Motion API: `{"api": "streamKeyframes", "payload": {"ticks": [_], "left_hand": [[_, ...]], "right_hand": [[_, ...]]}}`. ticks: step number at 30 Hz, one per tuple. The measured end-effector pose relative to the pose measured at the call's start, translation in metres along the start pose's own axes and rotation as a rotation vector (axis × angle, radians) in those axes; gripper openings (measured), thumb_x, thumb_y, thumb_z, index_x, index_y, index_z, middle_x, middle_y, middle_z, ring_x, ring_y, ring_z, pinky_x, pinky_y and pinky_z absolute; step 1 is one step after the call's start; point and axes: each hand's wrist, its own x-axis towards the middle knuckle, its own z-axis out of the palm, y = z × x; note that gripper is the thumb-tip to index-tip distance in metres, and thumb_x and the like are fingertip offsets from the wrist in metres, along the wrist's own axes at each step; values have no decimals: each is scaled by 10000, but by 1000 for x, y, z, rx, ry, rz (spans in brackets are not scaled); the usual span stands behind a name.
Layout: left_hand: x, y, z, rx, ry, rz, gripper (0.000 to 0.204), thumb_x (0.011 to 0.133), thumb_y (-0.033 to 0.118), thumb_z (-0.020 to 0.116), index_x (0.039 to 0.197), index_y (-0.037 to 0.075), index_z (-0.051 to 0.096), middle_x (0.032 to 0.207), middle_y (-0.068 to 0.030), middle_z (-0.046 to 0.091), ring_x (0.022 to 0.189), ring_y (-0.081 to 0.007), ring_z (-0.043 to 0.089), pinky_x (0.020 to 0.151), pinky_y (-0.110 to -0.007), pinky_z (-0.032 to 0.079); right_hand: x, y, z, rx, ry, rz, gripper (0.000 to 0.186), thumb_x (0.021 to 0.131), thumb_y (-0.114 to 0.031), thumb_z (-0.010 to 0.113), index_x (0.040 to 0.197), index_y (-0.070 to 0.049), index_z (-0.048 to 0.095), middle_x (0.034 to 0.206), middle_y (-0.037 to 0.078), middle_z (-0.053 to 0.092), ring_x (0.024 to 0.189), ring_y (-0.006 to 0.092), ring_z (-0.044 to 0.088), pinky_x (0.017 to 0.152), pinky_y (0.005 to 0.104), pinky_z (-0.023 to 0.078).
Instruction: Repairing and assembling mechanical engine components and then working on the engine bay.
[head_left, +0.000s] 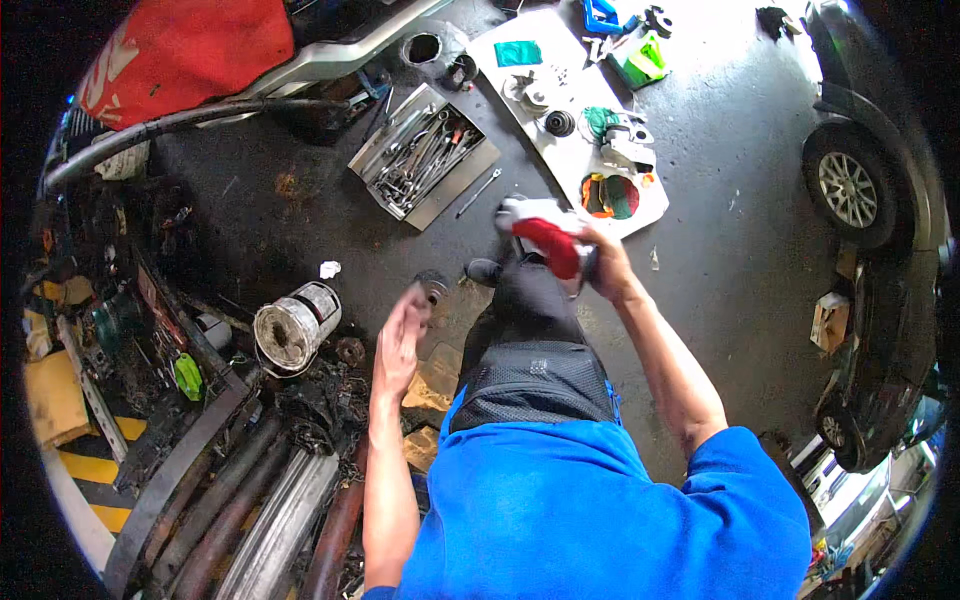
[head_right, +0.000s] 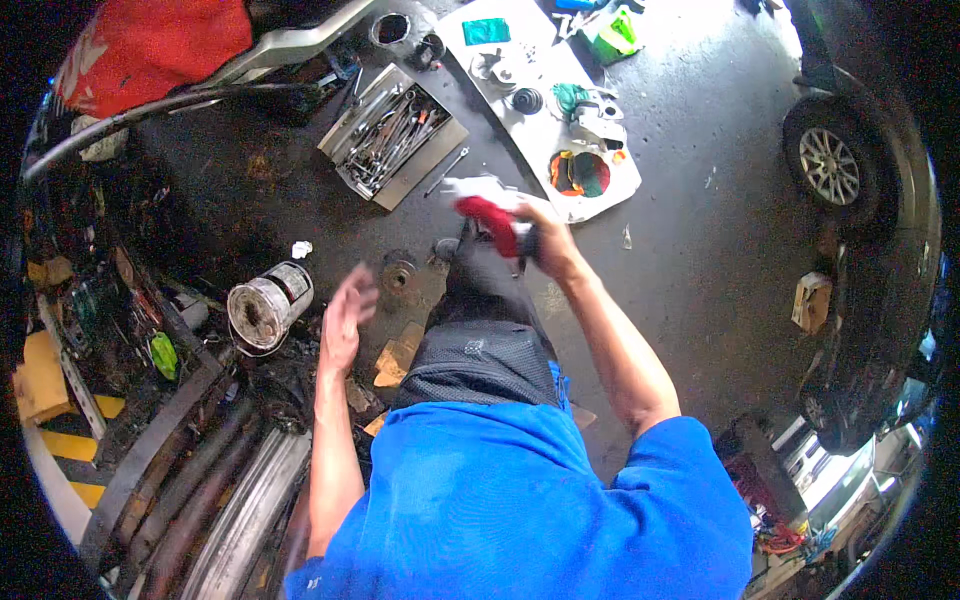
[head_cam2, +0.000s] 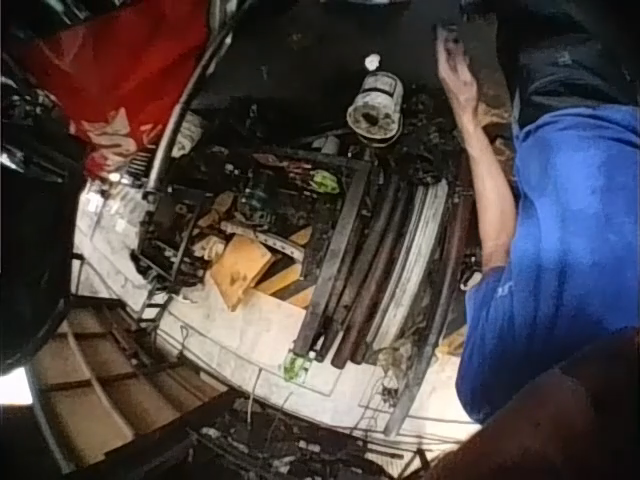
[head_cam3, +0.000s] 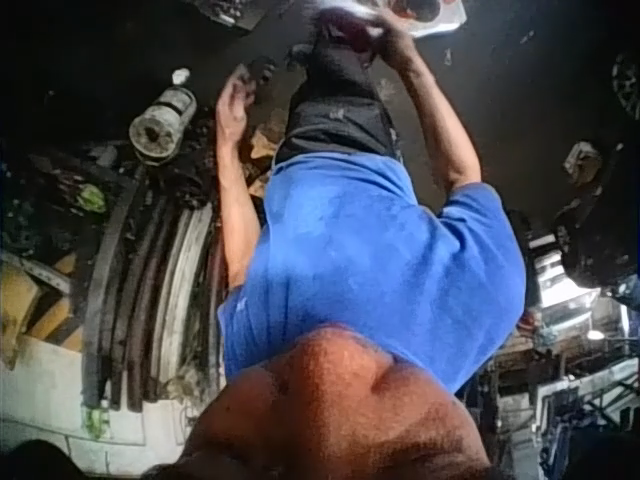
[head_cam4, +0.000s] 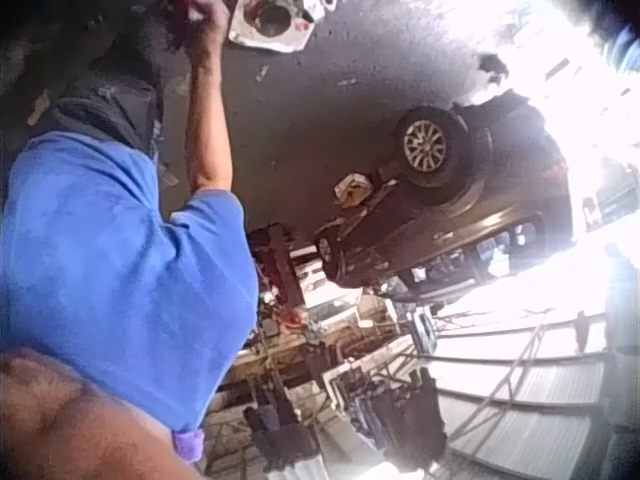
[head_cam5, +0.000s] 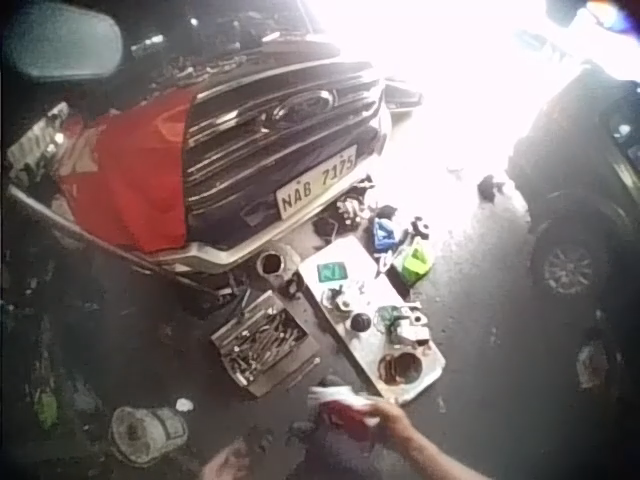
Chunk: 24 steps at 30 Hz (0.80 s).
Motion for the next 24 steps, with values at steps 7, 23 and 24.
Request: {"api": "streamKeyframes", "payload": {"ticks": [7,23,24], "left_hand": [[64,96,50,56,484,689,598,1048,443,378,1496,52,321,1454,-164,423,1283,-276,453,1068,-427,377],[85,107,19,-900,40,245,479,1059,416,359,1407,90,401,1311,-119,495,1132,-213,486,939,-332,403],[78,109,45,-857,150,247,523,1062,435,335,1440,74,347,1377,-116,430,1207,-220,418,996,-335,344]], "right_hand": [[-29,34,202,-182,-394,-266,645,1062,-493,355,1404,44,458,1403,106,526,1294,187,464,1112,338,324],[-12,19,179,-32,-471,15,873,983,-706,223,1589,-82,159,1645,114,192,1515,266,176,1214,384,151],[-2,26,183,-293,-439,-181,750,1011,-544,358,1589,-99,180,1632,100,222,1505,241,177,1213,345,136]]}}
